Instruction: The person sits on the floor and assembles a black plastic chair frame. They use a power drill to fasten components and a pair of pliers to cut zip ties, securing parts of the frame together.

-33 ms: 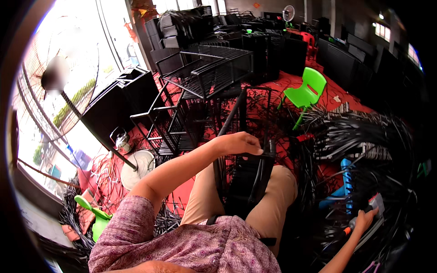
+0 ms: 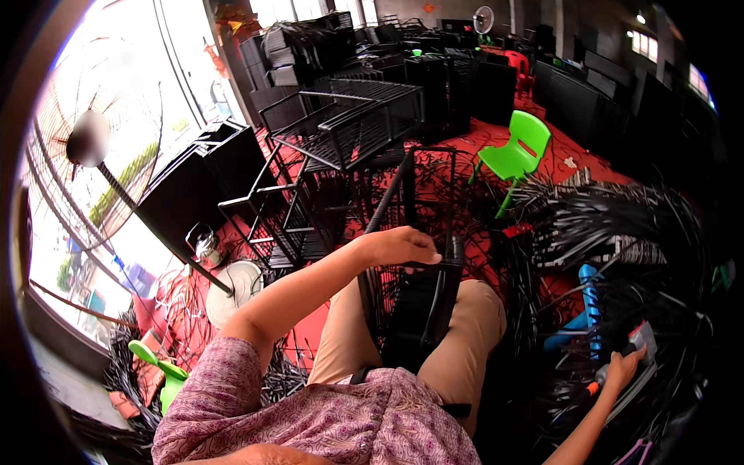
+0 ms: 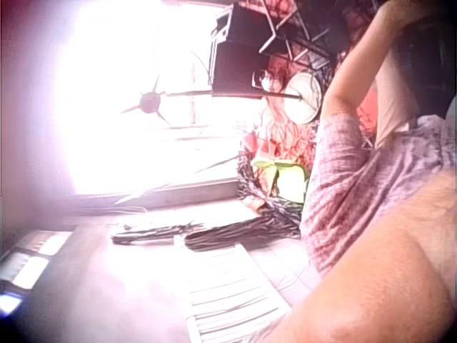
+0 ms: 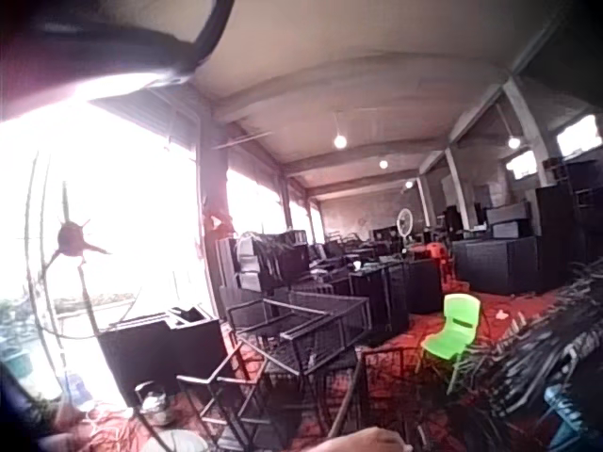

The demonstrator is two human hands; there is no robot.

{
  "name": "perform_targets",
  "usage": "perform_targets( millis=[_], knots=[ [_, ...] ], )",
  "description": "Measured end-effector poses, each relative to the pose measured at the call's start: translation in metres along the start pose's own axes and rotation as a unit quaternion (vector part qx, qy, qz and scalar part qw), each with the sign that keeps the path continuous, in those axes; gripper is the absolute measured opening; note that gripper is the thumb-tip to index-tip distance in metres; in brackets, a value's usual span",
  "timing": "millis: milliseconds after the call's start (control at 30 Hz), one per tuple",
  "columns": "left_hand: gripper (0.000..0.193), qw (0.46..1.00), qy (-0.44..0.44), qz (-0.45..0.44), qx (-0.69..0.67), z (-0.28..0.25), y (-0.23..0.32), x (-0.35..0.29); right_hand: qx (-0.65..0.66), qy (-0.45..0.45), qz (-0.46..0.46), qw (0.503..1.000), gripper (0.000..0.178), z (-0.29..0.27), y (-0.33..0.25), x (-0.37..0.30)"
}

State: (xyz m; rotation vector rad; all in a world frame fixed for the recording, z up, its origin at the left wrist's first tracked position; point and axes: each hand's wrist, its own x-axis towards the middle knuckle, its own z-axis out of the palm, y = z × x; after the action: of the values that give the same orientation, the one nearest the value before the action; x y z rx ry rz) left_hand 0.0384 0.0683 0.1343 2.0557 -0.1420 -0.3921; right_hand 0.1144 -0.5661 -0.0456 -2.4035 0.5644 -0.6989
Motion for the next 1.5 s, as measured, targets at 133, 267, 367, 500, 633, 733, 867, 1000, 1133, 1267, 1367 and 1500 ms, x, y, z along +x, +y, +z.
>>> perform_targets(
  millis=[133, 267, 367, 500, 633, 733, 867, 1000, 1133, 1267, 1367, 1500],
  knots=[
    [0.044, 0.996, -0.03, -0.063, 0.053, -0.002, 0.015, -0.014, 0.019, 0.016, 0.013, 1.0, 0.091, -0.003, -0.014, -0.011],
    [0.046, 0.996, -0.033, -0.063, 0.062, 0.005, 0.008, -0.009, 0.027, -0.007, 0.066, 0.997, 0.09, -0.021, -0.045, -0.027],
    [0.044, 0.995, -0.016, -0.08, 0.06, 0.016, 0.012, -0.013, 0.034, -0.004, 0.066, 0.997, 0.088, -0.021, -0.047, -0.031],
    [0.039, 0.994, -0.034, -0.074, 0.078, 0.037, -0.005, -0.016, 0.066, 0.0, 0.055, 0.996, 0.085, -0.026, -0.046, -0.034],
    [0.038, 0.994, -0.033, -0.104, 0.028, 0.079, -0.043, -0.029, 0.108, 0.005, 0.053, 0.993, 0.084, -0.028, -0.048, -0.036],
    [0.039, 0.99, -0.055, -0.133, -0.005, 0.108, -0.075, -0.033, 0.106, 0.009, 0.047, 0.993, 0.084, -0.028, -0.047, -0.035],
    [0.04, 0.99, -0.055, -0.131, 0.004, 0.119, -0.072, -0.028, 0.099, 0.013, 0.07, 0.993, 0.083, -0.034, -0.06, -0.038],
    [0.04, 0.982, -0.096, -0.163, -0.025, 0.121, -0.077, -0.02, 0.137, 0.003, 0.091, 0.986, 0.082, -0.036, -0.065, -0.04],
    [0.039, 0.976, -0.105, -0.186, -0.031, 0.126, -0.075, -0.015, 0.127, 0.008, 0.098, 0.987, 0.082, -0.035, -0.066, -0.041],
    [0.039, 0.971, -0.118, -0.205, -0.025, 0.13, -0.068, -0.01, 0.124, 0.004, 0.107, 0.987, 0.08, -0.039, -0.074, -0.043],
    [0.038, 0.971, -0.118, -0.203, -0.039, 0.131, -0.069, -0.009, 0.132, -0.004, 0.123, 0.984, 0.079, -0.043, -0.079, -0.043],
    [0.039, 0.973, -0.114, -0.197, -0.037, 0.134, -0.065, -0.008, 0.131, -0.007, 0.113, 0.985, 0.079, -0.048, -0.084, -0.042]
  ],
)
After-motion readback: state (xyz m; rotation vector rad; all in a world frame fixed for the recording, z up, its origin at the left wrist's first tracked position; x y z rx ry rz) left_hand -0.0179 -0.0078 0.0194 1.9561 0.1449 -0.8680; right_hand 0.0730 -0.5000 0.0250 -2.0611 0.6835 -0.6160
